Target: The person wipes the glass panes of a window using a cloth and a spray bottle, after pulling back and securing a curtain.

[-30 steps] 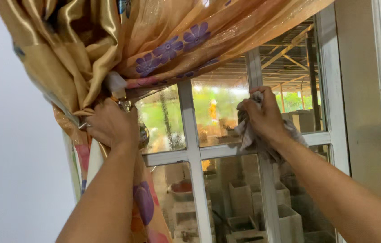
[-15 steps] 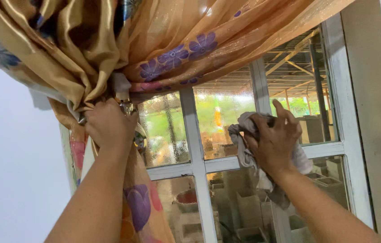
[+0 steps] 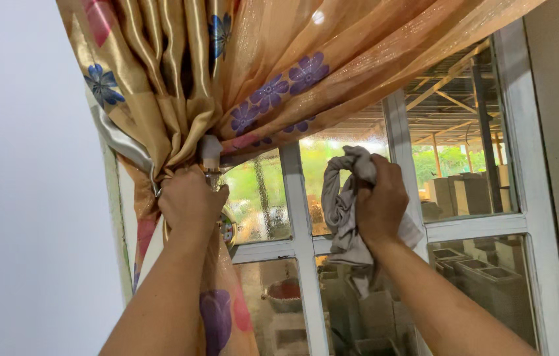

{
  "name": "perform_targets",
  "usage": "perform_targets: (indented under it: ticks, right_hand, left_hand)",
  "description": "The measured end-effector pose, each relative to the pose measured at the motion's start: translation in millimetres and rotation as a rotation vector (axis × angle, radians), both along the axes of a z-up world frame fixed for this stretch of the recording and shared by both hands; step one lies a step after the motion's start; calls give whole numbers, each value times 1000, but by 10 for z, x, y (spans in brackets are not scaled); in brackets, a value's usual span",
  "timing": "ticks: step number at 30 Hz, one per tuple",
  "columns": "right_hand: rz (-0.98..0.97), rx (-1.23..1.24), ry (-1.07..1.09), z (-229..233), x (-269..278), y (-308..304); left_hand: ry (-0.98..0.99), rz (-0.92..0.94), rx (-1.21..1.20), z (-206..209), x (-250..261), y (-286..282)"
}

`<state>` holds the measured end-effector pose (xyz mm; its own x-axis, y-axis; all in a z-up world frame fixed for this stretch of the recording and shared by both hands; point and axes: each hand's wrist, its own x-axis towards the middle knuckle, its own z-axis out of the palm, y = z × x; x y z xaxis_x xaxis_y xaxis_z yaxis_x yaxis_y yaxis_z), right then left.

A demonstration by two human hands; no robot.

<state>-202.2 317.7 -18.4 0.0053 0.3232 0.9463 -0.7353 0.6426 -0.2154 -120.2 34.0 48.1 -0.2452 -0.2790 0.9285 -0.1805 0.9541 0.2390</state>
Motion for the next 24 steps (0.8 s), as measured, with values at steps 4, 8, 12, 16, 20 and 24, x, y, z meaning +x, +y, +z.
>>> perform_targets:
  ticks: [4, 8, 12, 16, 20, 24]
  right_hand:
    - [-247, 557, 139, -373, 209, -47]
    - [-441, 805, 116, -407, 277, 236]
    - [-482, 652, -40, 26, 72, 204]
    - [-469, 283, 82, 220, -22, -237]
    - [-300, 504, 145, -63, 82, -70]
    - [-420, 774, 144, -230, 190, 328]
  left_hand:
    - [6, 16, 17, 18, -14, 35]
    - [31, 15, 1, -8, 24, 50]
    - [-33, 12, 16, -26, 63, 73]
    - [4, 35, 9, -86, 148, 83]
    - [31, 6, -3, -118, 257, 75]
    - [89, -16, 53, -60, 236, 134]
